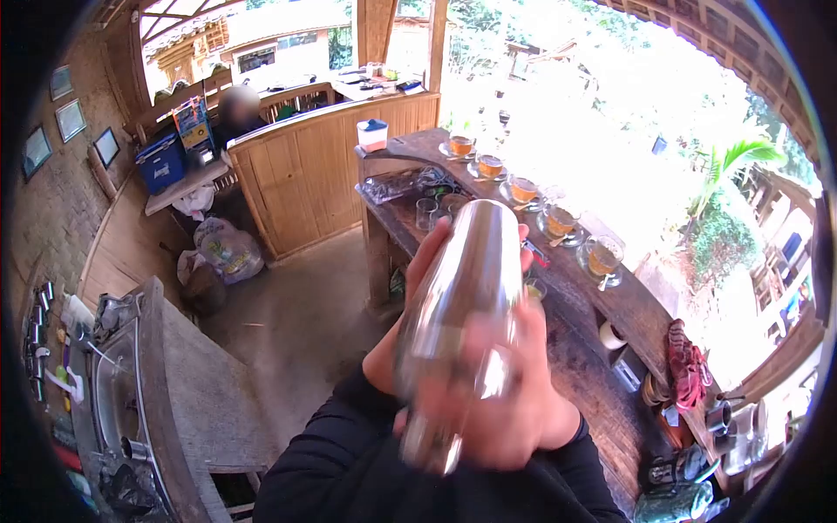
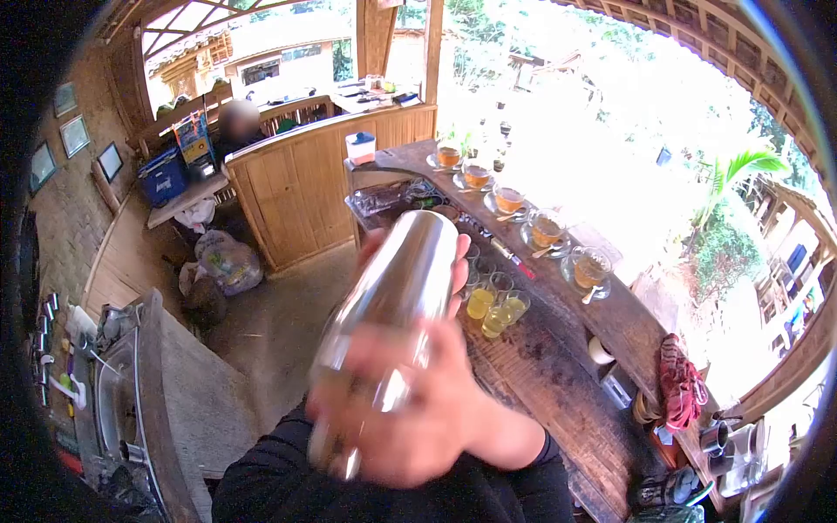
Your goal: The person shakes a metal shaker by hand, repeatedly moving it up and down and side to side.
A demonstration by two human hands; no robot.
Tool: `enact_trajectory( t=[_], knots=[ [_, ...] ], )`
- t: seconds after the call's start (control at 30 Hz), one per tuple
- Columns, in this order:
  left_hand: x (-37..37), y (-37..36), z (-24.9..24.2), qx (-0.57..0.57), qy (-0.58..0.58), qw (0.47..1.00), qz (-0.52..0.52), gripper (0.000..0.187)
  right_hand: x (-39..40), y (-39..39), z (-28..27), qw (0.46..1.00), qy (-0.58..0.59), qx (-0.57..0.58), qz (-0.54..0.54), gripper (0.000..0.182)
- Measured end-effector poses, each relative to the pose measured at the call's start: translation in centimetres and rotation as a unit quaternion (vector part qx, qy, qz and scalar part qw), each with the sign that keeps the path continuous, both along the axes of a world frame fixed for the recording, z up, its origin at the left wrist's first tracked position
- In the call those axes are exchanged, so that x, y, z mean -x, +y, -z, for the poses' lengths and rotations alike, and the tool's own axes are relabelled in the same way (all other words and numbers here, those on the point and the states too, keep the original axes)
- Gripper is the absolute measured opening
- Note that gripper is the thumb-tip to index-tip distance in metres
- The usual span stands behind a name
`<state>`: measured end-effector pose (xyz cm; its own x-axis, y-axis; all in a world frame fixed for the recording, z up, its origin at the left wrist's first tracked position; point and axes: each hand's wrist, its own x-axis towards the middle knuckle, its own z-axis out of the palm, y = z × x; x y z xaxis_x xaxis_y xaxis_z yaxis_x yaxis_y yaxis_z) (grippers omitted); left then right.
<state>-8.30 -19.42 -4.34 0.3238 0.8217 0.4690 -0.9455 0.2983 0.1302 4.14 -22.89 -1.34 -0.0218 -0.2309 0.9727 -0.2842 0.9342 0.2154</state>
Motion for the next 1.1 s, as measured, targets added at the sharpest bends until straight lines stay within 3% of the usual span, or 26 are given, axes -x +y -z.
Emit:
enact_trajectory(
  t=[0.03, 0.1, 0.13, 0.17, 0.2, 0.23, 0.27, 0.3, 0.33, 0.37, 0.43, 0.47, 0.5, 0.53, 0.57, 0.6, 0.63, 0.67, 0.7, 0.77, 0.83, 0.9, 0.93, 1.0, 1.03, 1.1],
  knots=[
    [-1.6, -2.1, -1.4, -0.111, -0.027, 0.992, -0.05, 0.078, -0.6, -0.8, -0.3, 0.994, 0.035, -0.105, -0.002, 0.026],
    [-2.2, -1.5, -0.9, -0.279, 0.003, 0.956, -0.092, 0.084, -1.6, 0.3, 0.0, 0.992, -0.008, -0.117, 0.038, 0.032],
    [-2.4, -2.0, -0.8, -0.191, -0.043, 0.981, -0.008, 0.086, -2.3, 1.2, 0.6, 0.988, -0.052, -0.124, 0.076, 0.04],
    [-1.5, -0.3, 0.0, -0.189, 0.033, 0.981, 0.02, 0.078, -2.8, 2.1, 1.3, 0.981, -0.096, -0.128, 0.113, 0.048],
    [-1.6, 0.6, 1.0, -0.064, -0.02, 0.995, 0.067, 0.07, -3.1, 2.8, 2.1, 0.97, -0.138, -0.131, 0.151, 0.057],
    [-1.9, 1.7, 2.1, 0.063, -0.072, 0.989, 0.114, 0.063, -2.1, 3.9, 2.4, 0.973, -0.167, -0.004, 0.159, 0.051],
    [-2.3, 3.5, 4.9, 0.061, -0.069, 0.989, 0.117, 0.063, -1.9, 5.6, 2.8, 0.975, -0.162, 0.122, 0.086, 0.051],
    [-2.9, 5.4, 8.6, 0.073, -0.058, 0.996, 0.015, 0.057, -1.5, 4.8, 2.1, 0.963, -0.095, 0.246, 0.057, 0.04],
    [-4.2, 4.9, 7.0, 0.076, -0.046, 0.992, -0.088, 0.052, -2.7, 4.5, 1.3, 0.965, -0.114, 0.231, 0.051, 0.038],
    [-5.3, 3.2, 5.9, -0.006, -0.193, 0.973, 0.125, 0.056, -4.2, 3.8, 0.7, 0.967, -0.131, 0.215, 0.046, 0.037],
    [-6.2, -0.7, 0.5, 0.001, -0.006, 0.998, 0.061, 0.064, -8.0, 0.4, -1.1, 0.965, -0.212, 0.044, 0.15, 0.046],
    [-7.2, -2.8, -1.5, -0.024, 0.04, 0.999, -0.027, 0.07, -9.1, -1.9, -1.1, 0.967, -0.189, 0.027, 0.167, 0.051],
    [-8.1, -4.1, -2.4, -0.048, 0.084, 0.989, -0.116, 0.076, -8.0, -1.4, -0.3, 0.995, -0.043, -0.078, 0.048, 0.059],
    [-8.7, -4.1, -2.2, -0.145, 0.102, 0.971, -0.158, 0.081, -9.3, -1.9, -0.2, 0.995, -0.061, -0.072, 0.011, 0.043],
    [-9.4, -4.3, -2.6, -0.134, 0.101, 0.968, -0.184, 0.081, -10.5, -2.6, -0.3, 0.994, -0.08, -0.063, -0.026, 0.027],
    [-9.5, -3.7, -2.4, -0.098, 0.071, 0.988, -0.097, 0.08, -11.0, -2.3, -0.2, 0.995, -0.079, -0.062, -0.025, 0.027],
    [-9.4, -2.5, -1.6, -0.059, 0.041, 0.997, -0.009, 0.08, -11.1, -1.4, 0.2, 0.983, -0.167, 0.06, 0.048, 0.04],
    [-10.3, -0.9, -0.4, 0.049, -0.012, 0.999, -0.003, 0.079, -11.1, -0.3, 0.7, 0.944, -0.249, 0.182, 0.118, 0.054],
    [-10.3, 1.9, 3.1, 0.007, -0.1, 0.985, 0.14, 0.078, -10.7, 1.4, 0.5, 0.967, -0.171, 0.055, 0.18, 0.05],
    [-12.0, -0.3, 2.6, 0.018, -0.087, 0.989, 0.117, 0.078, -10.3, 2.4, 1.8, 0.964, -0.112, 0.193, 0.142, 0.049],
    [-13.5, -2.1, -0.1, 0.014, -0.058, 0.996, 0.065, 0.079, -12.5, 1.1, 0.9, 0.97, -0.125, 0.166, 0.125, 0.044],
    [-14.5, -3.4, -1.2, 0.022, -0.033, 0.999, 0.011, 0.08, -15.0, -3.1, -0.2, 0.959, -0.174, -0.04, 0.219, 0.036],
    [-14.6, -2.6, -0.4, -0.178, -0.004, 0.981, 0.074, 0.083, -16.4, -6.0, -0.6, 0.963, -0.178, -0.045, 0.197, 0.039],
    [-16.1, -6.0, -1.8, -0.211, 0.056, 0.975, -0.039, 0.086, -17.4, -7.5, -0.8, 0.964, -0.188, -0.058, 0.177, 0.042],
    [-16.9, -6.9, -1.9, -0.212, 0.066, 0.969, -0.111, 0.086, -16.9, -6.7, -0.1, 0.977, -0.151, 0.047, 0.142, 0.043],
    [-17.1, -5.5, 0.5, -0.137, 0.002, 0.988, 0.07, 0.079, -15.4, -4.7, 2.5, 0.96, -0.073, 0.262, 0.069, 0.047]
  ],
)
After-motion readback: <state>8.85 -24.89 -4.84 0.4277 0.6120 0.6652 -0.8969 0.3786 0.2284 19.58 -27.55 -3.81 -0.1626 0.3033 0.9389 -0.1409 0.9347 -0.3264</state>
